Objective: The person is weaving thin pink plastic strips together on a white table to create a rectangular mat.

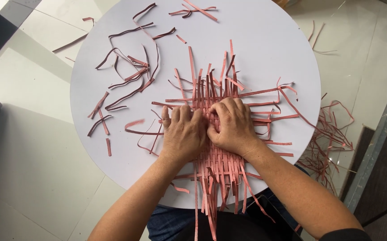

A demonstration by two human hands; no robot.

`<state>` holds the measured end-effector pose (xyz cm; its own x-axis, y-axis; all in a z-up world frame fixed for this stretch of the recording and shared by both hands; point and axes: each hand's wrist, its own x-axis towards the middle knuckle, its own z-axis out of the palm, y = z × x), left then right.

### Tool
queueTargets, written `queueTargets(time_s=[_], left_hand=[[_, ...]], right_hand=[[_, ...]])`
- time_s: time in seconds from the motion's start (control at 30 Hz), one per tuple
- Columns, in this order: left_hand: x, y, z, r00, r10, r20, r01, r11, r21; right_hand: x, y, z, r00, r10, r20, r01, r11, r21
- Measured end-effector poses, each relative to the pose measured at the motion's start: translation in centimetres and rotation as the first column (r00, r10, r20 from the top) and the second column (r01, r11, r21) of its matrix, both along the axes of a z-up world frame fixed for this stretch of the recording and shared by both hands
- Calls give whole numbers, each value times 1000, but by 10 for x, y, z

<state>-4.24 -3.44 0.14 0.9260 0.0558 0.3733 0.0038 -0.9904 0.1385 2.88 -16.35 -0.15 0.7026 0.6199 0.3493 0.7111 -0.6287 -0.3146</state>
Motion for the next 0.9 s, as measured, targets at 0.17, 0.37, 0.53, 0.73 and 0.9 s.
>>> queueTargets(time_s=[0.17,0.37,0.53,0.73,0.9], left_hand=[[1,2,2,999,-29,-22,28,999,-28],[2,2,1,998,-31,-55,30,999,-24],[4,1,7,992,-45,-117,37,997,-75],[9,2,10,962,-53,-267,17,991,-136],[9,2,7,964,-53,-261,25,994,-109]], right_hand=[[0,2,-2,1000,-11,19,11,1000,6],[0,2,-4,999,-17,38,16,999,35],[0,2,-1,999,-25,35,23,998,54],[3,2,-3,1000,-27,6,26,997,76],[5,2,-3,1000,-21,1,20,997,69]])
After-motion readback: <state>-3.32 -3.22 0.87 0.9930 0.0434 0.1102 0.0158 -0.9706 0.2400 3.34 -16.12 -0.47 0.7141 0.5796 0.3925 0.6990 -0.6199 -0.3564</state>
